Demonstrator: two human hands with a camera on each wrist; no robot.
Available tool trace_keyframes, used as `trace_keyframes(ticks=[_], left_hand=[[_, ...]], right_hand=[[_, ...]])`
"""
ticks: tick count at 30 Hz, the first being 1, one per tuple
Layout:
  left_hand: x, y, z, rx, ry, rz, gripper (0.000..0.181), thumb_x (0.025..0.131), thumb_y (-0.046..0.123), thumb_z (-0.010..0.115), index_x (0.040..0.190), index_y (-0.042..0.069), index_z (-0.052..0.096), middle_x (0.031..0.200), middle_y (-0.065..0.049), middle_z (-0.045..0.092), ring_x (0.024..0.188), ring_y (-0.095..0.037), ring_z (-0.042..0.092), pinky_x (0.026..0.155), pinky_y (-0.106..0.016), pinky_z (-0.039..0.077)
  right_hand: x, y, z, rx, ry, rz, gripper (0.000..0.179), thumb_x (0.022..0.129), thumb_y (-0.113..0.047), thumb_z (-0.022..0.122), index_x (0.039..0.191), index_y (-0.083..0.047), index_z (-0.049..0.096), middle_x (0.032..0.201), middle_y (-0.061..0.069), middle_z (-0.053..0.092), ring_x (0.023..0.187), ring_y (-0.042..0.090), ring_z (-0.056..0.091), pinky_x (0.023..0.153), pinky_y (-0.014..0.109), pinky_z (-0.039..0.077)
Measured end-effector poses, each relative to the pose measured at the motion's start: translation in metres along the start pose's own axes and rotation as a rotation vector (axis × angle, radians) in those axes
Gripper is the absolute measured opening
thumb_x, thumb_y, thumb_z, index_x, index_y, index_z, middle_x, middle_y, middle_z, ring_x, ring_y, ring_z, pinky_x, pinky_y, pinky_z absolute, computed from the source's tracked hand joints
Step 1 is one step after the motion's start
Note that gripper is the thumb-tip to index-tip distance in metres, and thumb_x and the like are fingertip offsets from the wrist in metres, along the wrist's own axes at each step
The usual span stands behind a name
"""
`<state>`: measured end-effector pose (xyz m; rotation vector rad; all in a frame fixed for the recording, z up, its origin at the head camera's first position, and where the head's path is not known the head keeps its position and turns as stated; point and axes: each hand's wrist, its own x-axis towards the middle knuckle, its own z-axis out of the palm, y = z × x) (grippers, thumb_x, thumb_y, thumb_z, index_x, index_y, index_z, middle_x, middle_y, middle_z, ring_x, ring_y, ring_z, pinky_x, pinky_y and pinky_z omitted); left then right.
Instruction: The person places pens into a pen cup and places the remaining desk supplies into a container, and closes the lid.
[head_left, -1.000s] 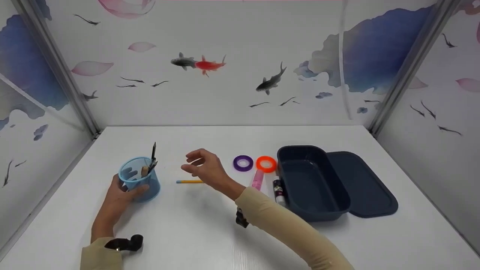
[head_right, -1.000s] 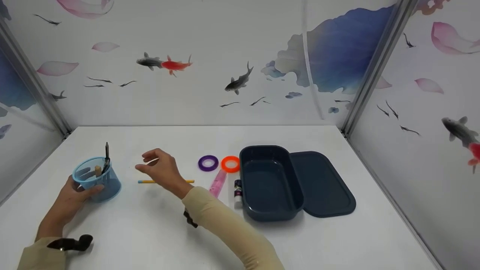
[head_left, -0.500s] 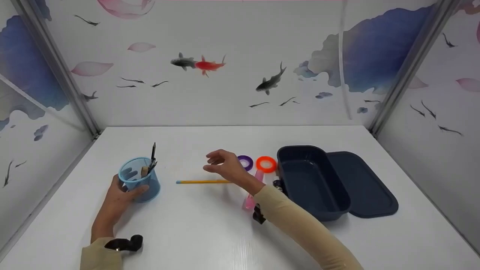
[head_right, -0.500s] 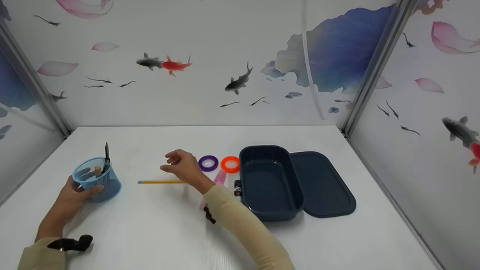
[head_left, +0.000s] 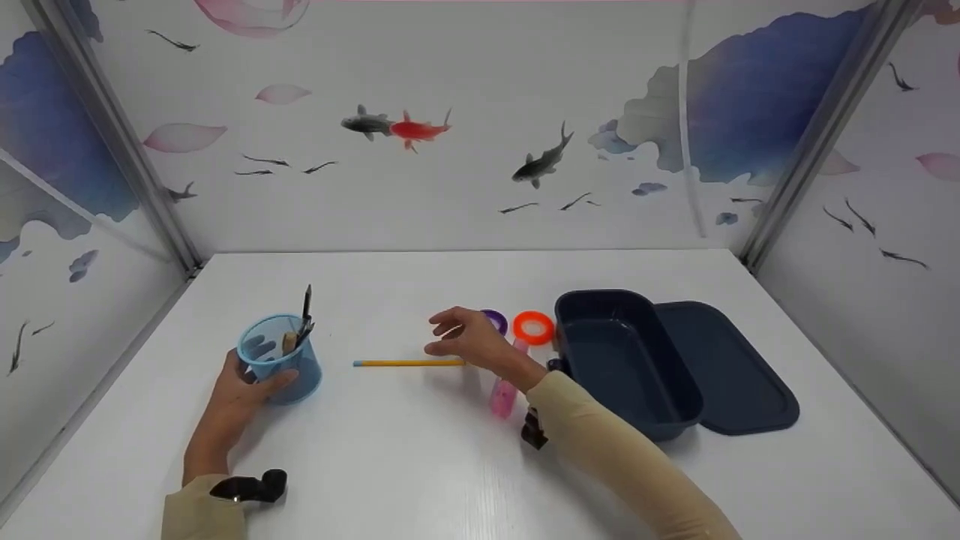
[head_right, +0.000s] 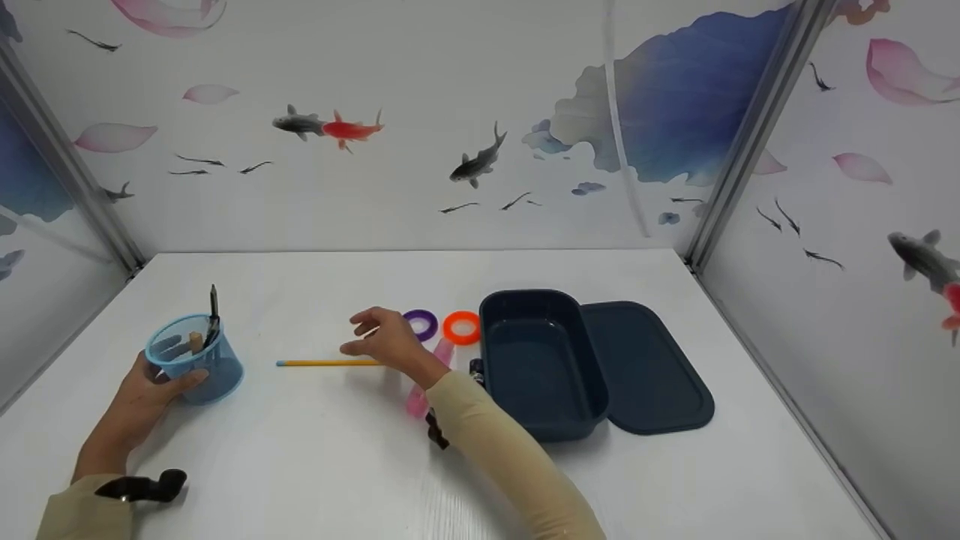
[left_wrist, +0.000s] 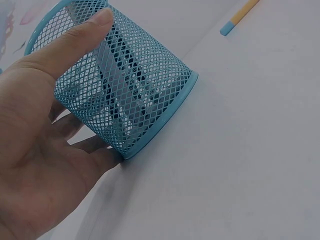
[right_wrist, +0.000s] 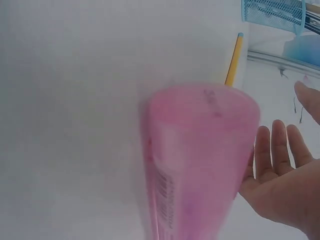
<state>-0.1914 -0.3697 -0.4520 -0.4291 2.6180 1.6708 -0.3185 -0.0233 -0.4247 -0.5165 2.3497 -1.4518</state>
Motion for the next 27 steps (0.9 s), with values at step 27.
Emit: trace_keyframes(ticks=[27], left_hand=[[0.001, -0.001, 0.000, -0.008, -0.007, 0.020, 0.118, 0.090, 0.042, 0.074, 0.159, 0.009, -0.016, 0.168, -0.023, -0.004, 0.155, -0.047, 0.000, 0.126, -0.060, 0.013]], right_hand=[[0.005, 0.008, -0.012, -0.055, -0.037, 0.325, 0.033, 0.083, -0.015, 0.082, 0.115, -0.016, 0.074, 0.108, 0.001, 0.071, 0.093, 0.019, 0.064, 0.079, 0.025, 0.059]])
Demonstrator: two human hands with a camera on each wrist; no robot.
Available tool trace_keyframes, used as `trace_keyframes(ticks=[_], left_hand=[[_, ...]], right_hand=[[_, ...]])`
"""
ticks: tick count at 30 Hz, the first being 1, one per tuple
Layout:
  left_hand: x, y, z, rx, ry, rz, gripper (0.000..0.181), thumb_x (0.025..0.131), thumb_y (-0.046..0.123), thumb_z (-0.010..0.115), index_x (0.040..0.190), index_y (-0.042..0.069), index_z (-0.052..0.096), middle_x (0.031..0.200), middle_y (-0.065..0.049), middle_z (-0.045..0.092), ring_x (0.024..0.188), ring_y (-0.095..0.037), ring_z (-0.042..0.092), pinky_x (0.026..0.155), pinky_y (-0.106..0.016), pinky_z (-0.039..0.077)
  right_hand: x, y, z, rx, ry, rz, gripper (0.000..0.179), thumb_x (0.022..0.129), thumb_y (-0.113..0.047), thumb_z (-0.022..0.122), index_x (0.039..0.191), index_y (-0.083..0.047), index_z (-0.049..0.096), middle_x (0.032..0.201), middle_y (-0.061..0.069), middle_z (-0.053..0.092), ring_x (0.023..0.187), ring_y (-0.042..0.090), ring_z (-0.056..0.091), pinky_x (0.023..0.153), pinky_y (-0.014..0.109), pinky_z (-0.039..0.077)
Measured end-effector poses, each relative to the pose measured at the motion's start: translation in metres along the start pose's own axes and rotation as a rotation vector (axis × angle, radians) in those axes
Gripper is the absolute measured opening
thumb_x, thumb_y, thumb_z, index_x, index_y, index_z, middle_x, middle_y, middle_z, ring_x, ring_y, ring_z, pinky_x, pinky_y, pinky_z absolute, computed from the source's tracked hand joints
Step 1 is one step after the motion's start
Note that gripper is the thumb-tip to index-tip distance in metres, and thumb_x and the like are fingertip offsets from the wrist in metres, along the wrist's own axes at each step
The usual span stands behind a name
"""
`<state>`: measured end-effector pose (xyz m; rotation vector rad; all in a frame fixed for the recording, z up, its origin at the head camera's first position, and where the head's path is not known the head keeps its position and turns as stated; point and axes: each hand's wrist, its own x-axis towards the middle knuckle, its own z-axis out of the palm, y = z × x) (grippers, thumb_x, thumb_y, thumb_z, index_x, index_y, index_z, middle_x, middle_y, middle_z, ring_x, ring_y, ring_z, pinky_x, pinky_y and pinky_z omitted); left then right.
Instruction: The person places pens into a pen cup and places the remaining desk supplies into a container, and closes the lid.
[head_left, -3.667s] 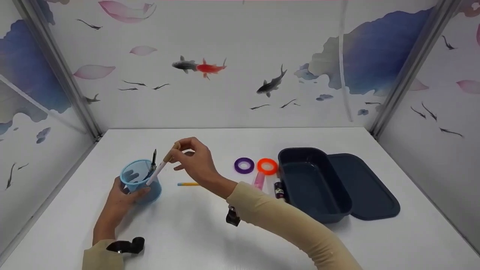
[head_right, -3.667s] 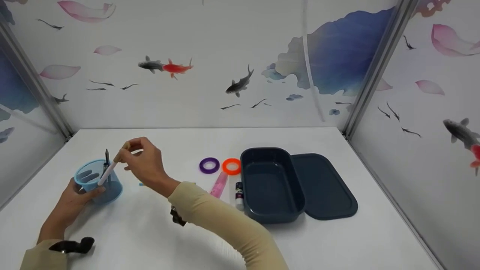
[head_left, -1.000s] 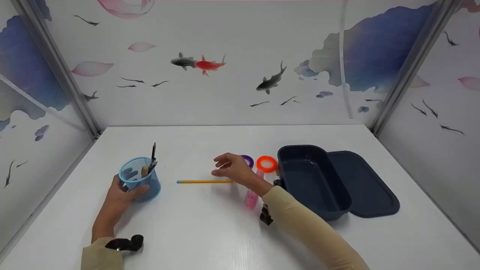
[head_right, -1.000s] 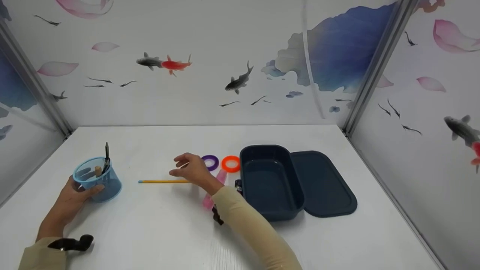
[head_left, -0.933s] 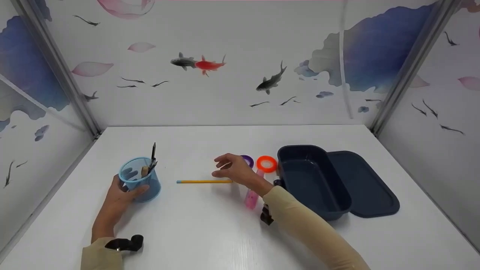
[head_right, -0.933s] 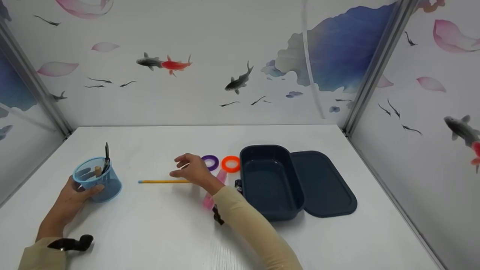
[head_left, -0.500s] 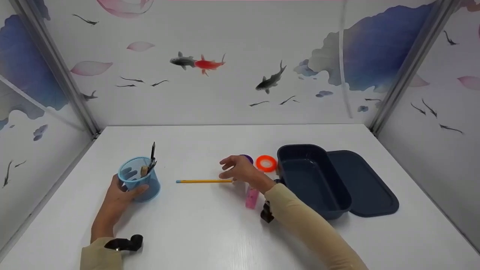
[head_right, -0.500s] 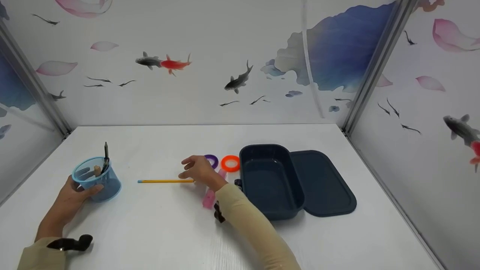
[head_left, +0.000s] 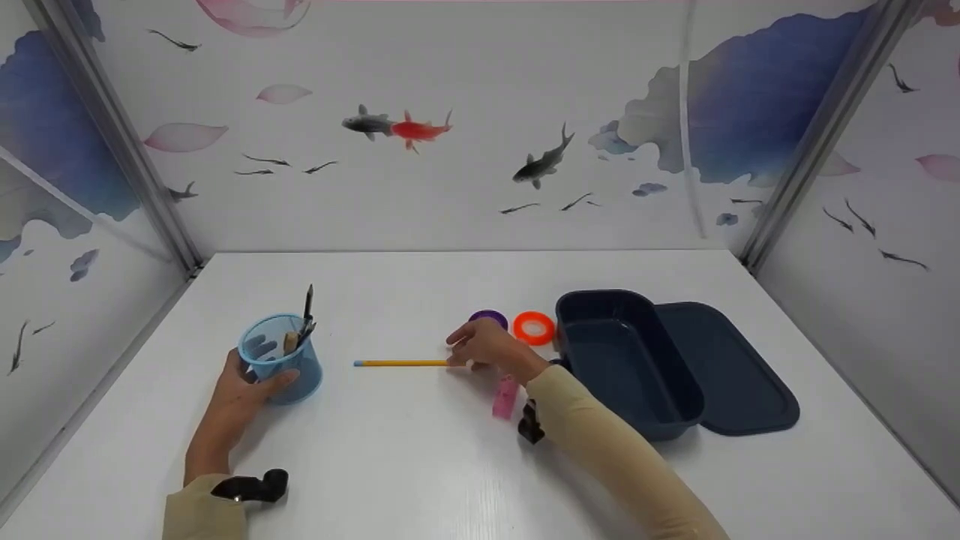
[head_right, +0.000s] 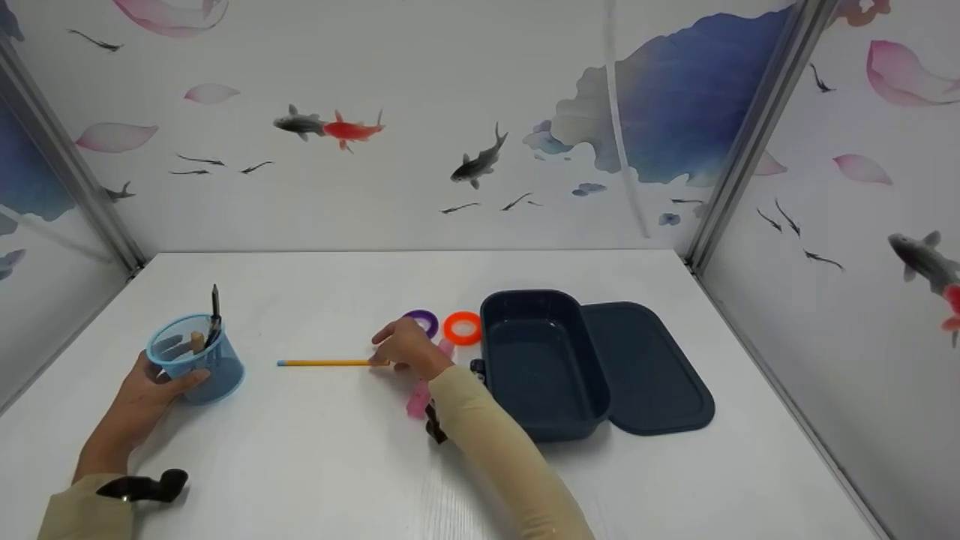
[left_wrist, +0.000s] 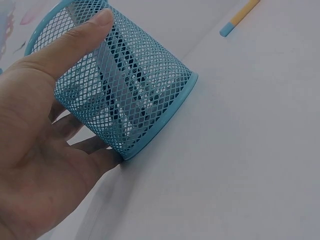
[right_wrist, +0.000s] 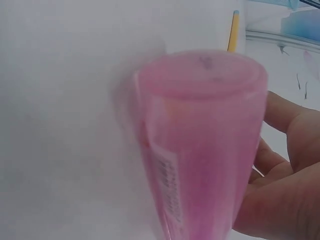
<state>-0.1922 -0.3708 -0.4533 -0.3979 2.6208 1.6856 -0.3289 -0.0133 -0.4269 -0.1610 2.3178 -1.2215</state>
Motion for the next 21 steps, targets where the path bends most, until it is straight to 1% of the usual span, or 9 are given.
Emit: trace_keyframes(ticks=[7, 13, 19, 21], left_hand=[[-0.0016, 0.0023, -0.0001, -0.002, 0.004, 0.000, 0.120, 0.088, 0.044, 0.075, 0.159, 0.008, -0.015, 0.168, -0.023, -0.003, 0.155, -0.047, 0.000, 0.126, -0.061, 0.013], [-0.0033, 0.0037, -0.0007, -0.009, 0.004, 0.010, 0.120, 0.088, 0.044, 0.075, 0.160, 0.010, -0.014, 0.168, -0.022, -0.003, 0.155, -0.046, 0.001, 0.126, -0.061, 0.014], [-0.0023, 0.0029, -0.0005, 0.007, 0.002, -0.003, 0.121, 0.087, 0.046, 0.075, 0.159, 0.009, -0.015, 0.168, -0.023, -0.003, 0.155, -0.046, 0.001, 0.126, -0.061, 0.013], [-0.0027, 0.0025, 0.0007, 0.015, 0.001, -0.011, 0.122, 0.087, 0.048, 0.075, 0.160, 0.010, -0.015, 0.168, -0.022, -0.002, 0.155, -0.046, 0.001, 0.126, -0.061, 0.013]], right_hand=[[0.0006, 0.0013, -0.0029, 0.013, -0.021, -0.004, 0.032, 0.082, -0.007, 0.081, 0.113, -0.015, 0.075, 0.101, 0.003, 0.072, 0.091, 0.018, 0.065, 0.080, 0.026, 0.059], [0.0009, 0.0022, -0.0023, 0.022, -0.033, -0.014, 0.032, 0.083, -0.003, 0.079, 0.113, -0.014, 0.074, 0.100, 0.004, 0.072, 0.092, 0.019, 0.064, 0.083, 0.025, 0.059], [-0.0032, 0.0023, -0.0011, -0.005, -0.023, -0.012, 0.031, 0.083, -0.006, 0.080, 0.112, -0.014, 0.074, 0.099, 0.005, 0.071, 0.092, 0.020, 0.063, 0.085, 0.026, 0.059], [-0.0047, 0.0031, -0.0001, -0.018, -0.018, -0.020, 0.031, 0.083, -0.007, 0.081, 0.112, -0.014, 0.074, 0.097, 0.004, 0.070, 0.089, 0.019, 0.062, 0.084, 0.025, 0.058]])
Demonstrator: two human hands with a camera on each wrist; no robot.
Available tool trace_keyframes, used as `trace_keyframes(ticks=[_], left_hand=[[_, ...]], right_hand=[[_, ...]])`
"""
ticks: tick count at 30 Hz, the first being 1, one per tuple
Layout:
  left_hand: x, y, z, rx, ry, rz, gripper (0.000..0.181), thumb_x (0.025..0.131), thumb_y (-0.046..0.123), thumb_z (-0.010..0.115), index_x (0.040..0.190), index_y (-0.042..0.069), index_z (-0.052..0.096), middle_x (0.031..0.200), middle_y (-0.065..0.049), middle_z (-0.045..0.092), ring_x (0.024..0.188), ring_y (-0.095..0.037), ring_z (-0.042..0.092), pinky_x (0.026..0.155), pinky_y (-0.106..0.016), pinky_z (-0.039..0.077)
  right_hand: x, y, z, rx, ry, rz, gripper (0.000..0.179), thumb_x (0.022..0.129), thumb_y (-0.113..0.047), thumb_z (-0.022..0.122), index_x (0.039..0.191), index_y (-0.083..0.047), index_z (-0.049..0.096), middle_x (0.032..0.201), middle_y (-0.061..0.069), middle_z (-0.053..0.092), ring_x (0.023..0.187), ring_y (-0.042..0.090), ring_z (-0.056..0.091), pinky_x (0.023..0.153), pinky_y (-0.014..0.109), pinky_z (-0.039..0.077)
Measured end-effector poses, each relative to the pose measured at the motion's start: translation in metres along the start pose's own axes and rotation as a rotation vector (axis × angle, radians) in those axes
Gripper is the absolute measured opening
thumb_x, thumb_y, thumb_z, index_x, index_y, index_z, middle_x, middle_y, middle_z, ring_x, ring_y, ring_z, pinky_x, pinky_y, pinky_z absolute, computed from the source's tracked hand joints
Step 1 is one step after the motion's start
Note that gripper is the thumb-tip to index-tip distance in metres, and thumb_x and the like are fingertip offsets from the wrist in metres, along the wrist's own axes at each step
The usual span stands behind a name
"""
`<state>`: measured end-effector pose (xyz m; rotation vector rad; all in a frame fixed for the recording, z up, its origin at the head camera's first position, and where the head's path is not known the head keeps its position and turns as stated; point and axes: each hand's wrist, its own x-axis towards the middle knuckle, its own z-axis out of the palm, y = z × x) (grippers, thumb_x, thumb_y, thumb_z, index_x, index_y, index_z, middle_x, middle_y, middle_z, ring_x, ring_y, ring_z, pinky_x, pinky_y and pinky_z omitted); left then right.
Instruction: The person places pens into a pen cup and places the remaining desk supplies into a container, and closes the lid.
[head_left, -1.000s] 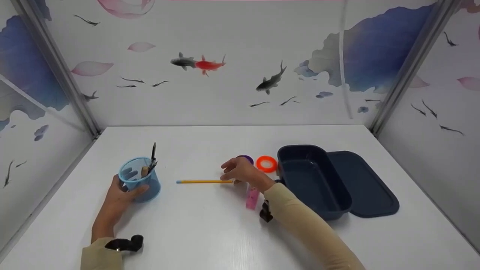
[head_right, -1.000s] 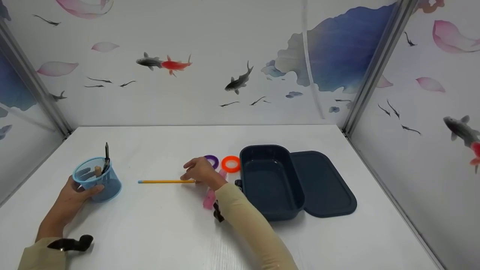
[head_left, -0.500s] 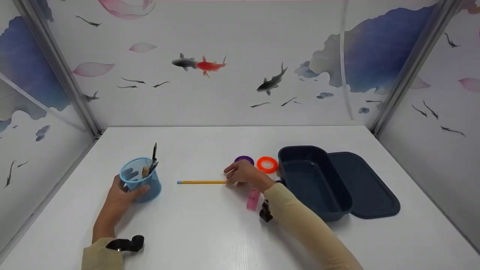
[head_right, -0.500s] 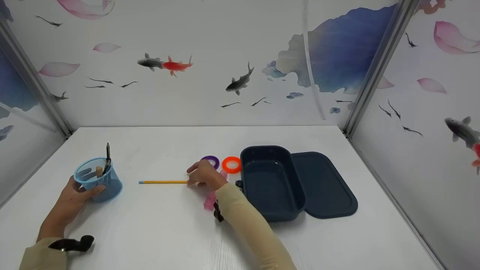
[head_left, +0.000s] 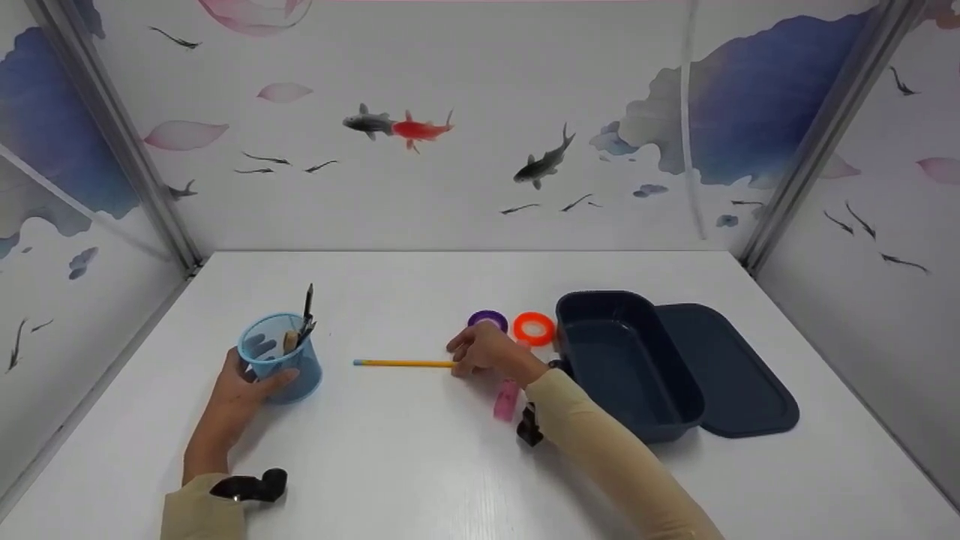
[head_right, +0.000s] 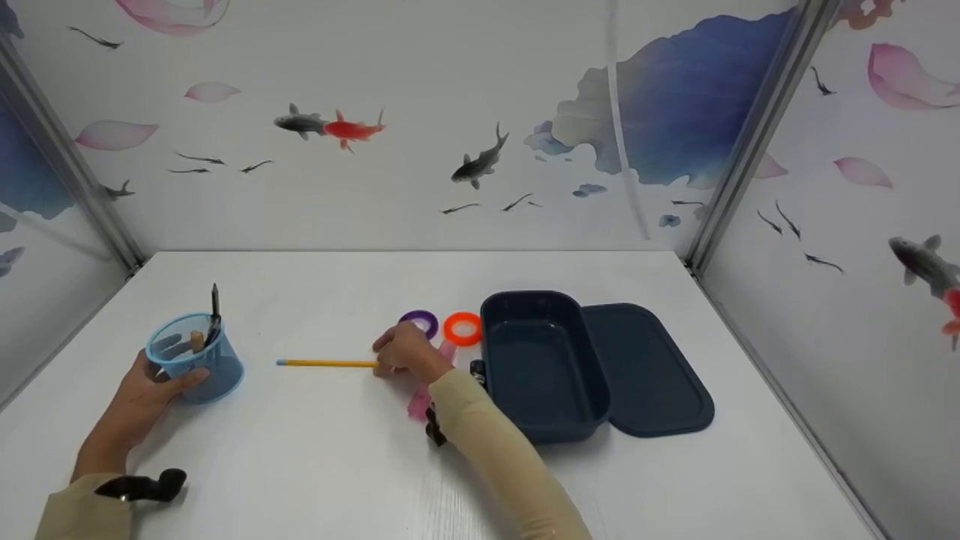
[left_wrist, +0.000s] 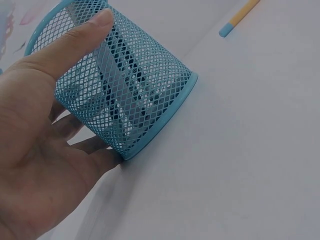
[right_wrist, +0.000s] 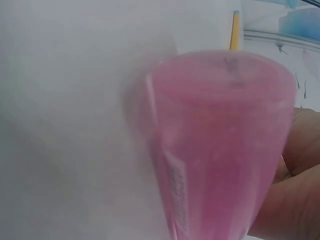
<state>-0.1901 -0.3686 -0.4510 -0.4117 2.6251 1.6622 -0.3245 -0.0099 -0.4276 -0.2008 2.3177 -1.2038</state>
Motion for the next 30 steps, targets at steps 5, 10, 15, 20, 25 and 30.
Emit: trace_keyframes(ticks=[5, 10, 15, 20, 25, 30], left_hand=[[-0.001, 0.001, 0.001, 0.003, -0.002, -0.007, 0.122, 0.086, 0.048, 0.076, 0.160, 0.010, -0.014, 0.168, -0.022, -0.001, 0.155, -0.047, 0.001, 0.126, -0.062, 0.012], [-0.001, 0.002, 0.001, -0.010, -0.003, -0.007, 0.122, 0.086, 0.047, 0.076, 0.160, 0.010, -0.013, 0.168, -0.022, -0.002, 0.155, -0.047, 0.000, 0.126, -0.062, 0.012], [-0.001, 0.001, 0.000, -0.012, -0.003, 0.000, 0.122, 0.086, 0.047, 0.076, 0.160, 0.010, -0.014, 0.168, -0.022, -0.003, 0.155, -0.047, 0.000, 0.126, -0.062, 0.012], [-0.001, 0.000, -0.001, -0.010, -0.004, 0.002, 0.120, 0.088, 0.046, 0.075, 0.160, 0.009, -0.014, 0.168, -0.023, -0.003, 0.154, -0.047, -0.001, 0.125, -0.063, 0.011], [-0.001, 0.000, -0.001, -0.012, 0.001, 0.004, 0.120, 0.087, 0.046, 0.075, 0.160, 0.009, -0.014, 0.168, -0.023, -0.003, 0.155, -0.047, 0.000, 0.126, -0.062, 0.012], [-0.001, 0.001, -0.001, -0.010, 0.001, 0.004, 0.121, 0.087, 0.046, 0.075, 0.160, 0.009, -0.014, 0.168, -0.023, -0.003, 0.155, -0.047, 0.000, 0.126, -0.062, 0.012]], right_hand=[[-0.001, 0.002, 0.002, -0.004, 0.003, -0.025, 0.032, 0.082, -0.006, 0.081, 0.112, -0.012, 0.073, 0.093, 0.003, 0.068, 0.084, 0.017, 0.059, 0.078, 0.023, 0.057], [0.000, 0.003, 0.002, -0.004, -0.015, -0.035, 0.029, 0.083, -0.011, 0.081, 0.111, -0.014, 0.075, 0.099, 0.003, 0.071, 0.091, 0.019, 0.063, 0.083, 0.025, 0.058], [0.002, 0.004, 0.004, -0.005, -0.035, -0.040, 0.022, 0.083, -0.015, 0.081, 0.105, -0.018, 0.077, 0.105, -0.001, 0.071, 0.095, 0.019, 0.064, 0.085, 0.027, 0.058], [0.005, 0.003, 0.006, 0.092, -0.030, -0.033, 0.022, 0.086, -0.015, 0.080, 0.107, -0.015, 0.076, 0.102, 0.002, 0.074, 0.088, 0.019, 0.068, 0.081, 0.026, 0.060], [0.009, -0.001, 0.009, 0.190, 0.011, -0.051, 0.027, 0.087, -0.012, 0.078, 0.113, -0.012, 0.074, 0.103, 0.005, 0.073, 0.090, 0.019, 0.069, 0.086, 0.028, 0.062], [0.009, -0.001, 0.011, 0.267, 0.041, -0.074, 0.035, 0.087, -0.010, 0.077, 0.121, -0.013, 0.071, 0.104, 0.005, 0.073, 0.094, 0.019, 0.071, 0.090, 0.030, 0.061]])
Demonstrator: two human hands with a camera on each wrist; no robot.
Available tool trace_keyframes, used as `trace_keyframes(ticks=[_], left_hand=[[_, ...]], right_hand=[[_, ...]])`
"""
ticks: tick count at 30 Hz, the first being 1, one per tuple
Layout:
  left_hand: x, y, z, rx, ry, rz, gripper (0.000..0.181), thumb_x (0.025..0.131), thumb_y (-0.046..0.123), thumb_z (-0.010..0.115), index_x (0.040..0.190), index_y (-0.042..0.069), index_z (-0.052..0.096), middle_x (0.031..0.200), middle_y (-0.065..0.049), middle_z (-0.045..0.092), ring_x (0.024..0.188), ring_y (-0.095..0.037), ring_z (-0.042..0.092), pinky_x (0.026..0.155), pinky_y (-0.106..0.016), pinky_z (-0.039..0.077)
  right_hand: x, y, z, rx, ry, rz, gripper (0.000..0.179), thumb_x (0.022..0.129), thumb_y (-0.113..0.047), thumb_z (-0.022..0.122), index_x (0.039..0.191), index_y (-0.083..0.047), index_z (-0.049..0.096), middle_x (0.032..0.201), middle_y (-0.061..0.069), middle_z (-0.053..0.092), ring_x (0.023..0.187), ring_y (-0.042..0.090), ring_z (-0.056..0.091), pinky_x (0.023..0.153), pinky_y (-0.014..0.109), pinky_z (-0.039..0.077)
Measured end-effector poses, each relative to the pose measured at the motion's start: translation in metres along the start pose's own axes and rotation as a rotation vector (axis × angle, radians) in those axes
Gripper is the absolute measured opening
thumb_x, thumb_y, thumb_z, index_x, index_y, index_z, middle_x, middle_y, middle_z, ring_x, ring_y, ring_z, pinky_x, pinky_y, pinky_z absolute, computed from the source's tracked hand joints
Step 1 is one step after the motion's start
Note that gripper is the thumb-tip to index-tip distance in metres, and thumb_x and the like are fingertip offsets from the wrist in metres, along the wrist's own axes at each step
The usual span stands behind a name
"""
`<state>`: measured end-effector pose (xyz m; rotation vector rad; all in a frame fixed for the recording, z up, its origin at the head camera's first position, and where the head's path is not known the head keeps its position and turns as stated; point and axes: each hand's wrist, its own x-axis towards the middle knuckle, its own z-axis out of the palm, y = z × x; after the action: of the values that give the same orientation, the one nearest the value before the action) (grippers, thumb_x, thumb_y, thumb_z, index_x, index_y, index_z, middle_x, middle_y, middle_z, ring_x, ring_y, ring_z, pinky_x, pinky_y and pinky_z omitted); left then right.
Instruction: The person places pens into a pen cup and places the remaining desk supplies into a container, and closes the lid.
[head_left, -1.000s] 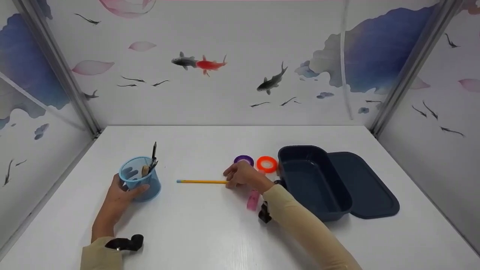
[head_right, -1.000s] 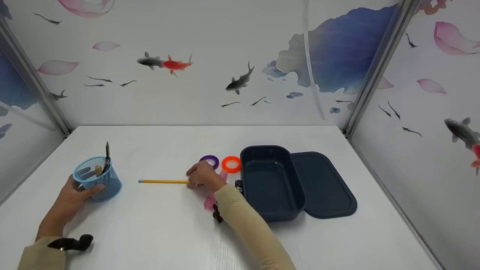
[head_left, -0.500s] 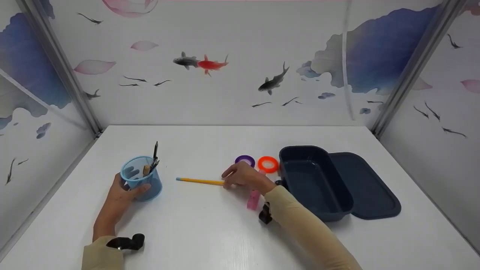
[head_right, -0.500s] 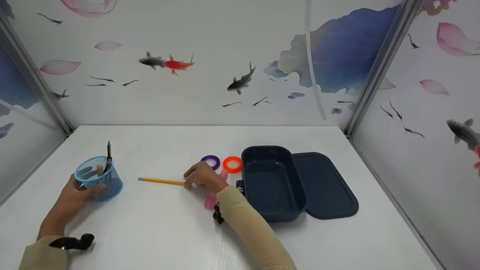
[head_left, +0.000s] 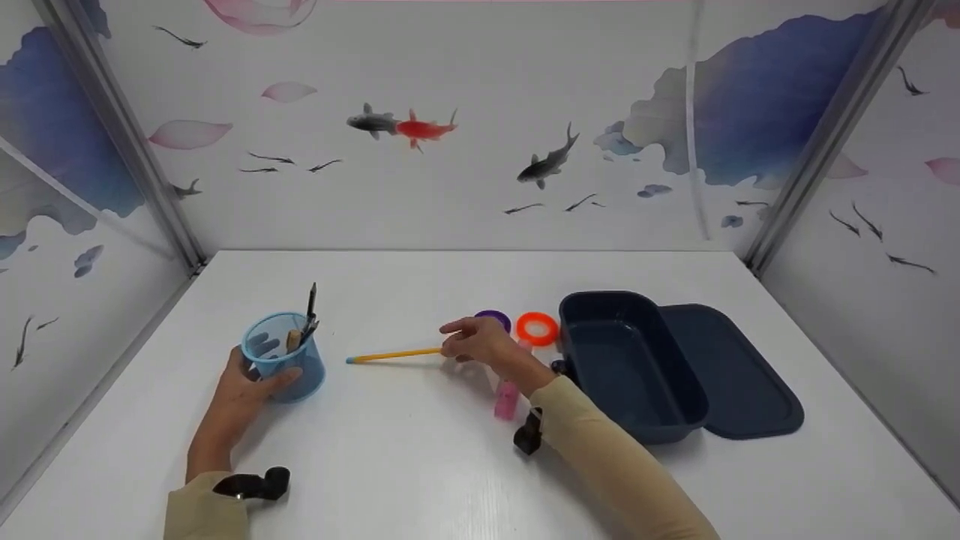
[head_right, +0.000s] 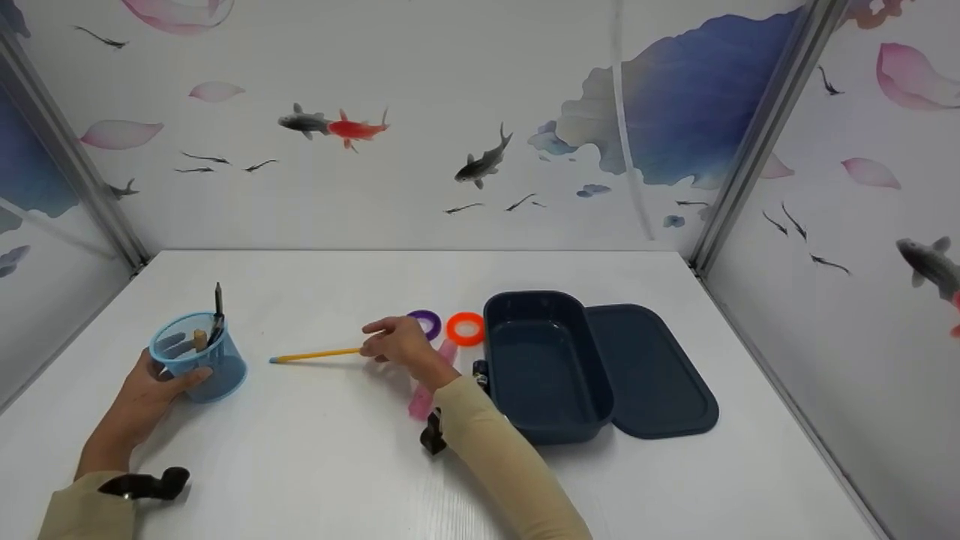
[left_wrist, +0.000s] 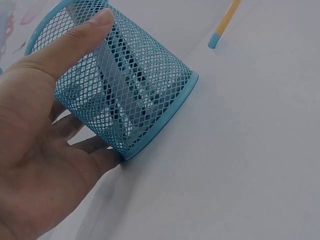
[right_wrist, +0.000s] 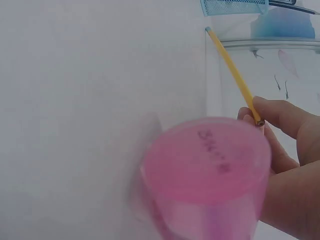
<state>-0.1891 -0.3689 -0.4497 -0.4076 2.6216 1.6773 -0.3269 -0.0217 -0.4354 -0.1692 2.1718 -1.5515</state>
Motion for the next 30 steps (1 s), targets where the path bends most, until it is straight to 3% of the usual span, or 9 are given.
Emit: trace_keyframes(ticks=[8, 16, 24, 30], left_hand=[[0.002, 0.000, 0.002, -0.014, 0.011, -0.004, 0.120, 0.087, 0.045, 0.076, 0.160, 0.009, -0.012, 0.168, -0.023, 0.001, 0.155, -0.046, 0.003, 0.125, -0.061, 0.015], [0.001, 0.000, 0.000, -0.012, 0.006, -0.011, 0.121, 0.087, 0.046, 0.076, 0.160, 0.009, -0.013, 0.169, -0.022, -0.001, 0.155, -0.046, 0.002, 0.125, -0.061, 0.015], [0.001, 0.000, 0.002, -0.012, 0.010, -0.012, 0.121, 0.086, 0.046, 0.077, 0.160, 0.009, -0.012, 0.169, -0.022, -0.001, 0.155, -0.046, 0.002, 0.125, -0.062, 0.014], [0.001, 0.000, 0.003, -0.018, 0.003, -0.007, 0.122, 0.086, 0.046, 0.077, 0.160, 0.011, -0.014, 0.169, -0.021, -0.003, 0.155, -0.046, 0.001, 0.125, -0.062, 0.013]], right_hand=[[-0.002, 0.000, 0.002, 0.128, 0.038, -0.059, 0.040, 0.087, -0.011, 0.078, 0.125, -0.007, 0.068, 0.105, 0.006, 0.076, 0.096, 0.019, 0.074, 0.092, 0.032, 0.061], [-0.008, -0.011, 0.004, 0.268, 0.051, -0.128, 0.038, 0.089, -0.015, 0.076, 0.126, -0.011, 0.067, 0.109, 0.006, 0.076, 0.112, 0.029, 0.070, 0.098, 0.036, 0.058], [-0.017, -0.019, 0.010, 0.372, 0.034, -0.222, 0.038, 0.091, -0.015, 0.074, 0.127, -0.008, 0.066, 0.118, 0.015, 0.073, 0.102, 0.022, 0.075, 0.090, 0.036, 0.061], [-0.022, -0.026, 0.012, 0.397, 0.015, -0.221, 0.036, 0.091, -0.017, 0.074, 0.125, -0.007, 0.065, 0.112, 0.011, 0.075, 0.100, 0.023, 0.075, 0.087, 0.038, 0.062]])
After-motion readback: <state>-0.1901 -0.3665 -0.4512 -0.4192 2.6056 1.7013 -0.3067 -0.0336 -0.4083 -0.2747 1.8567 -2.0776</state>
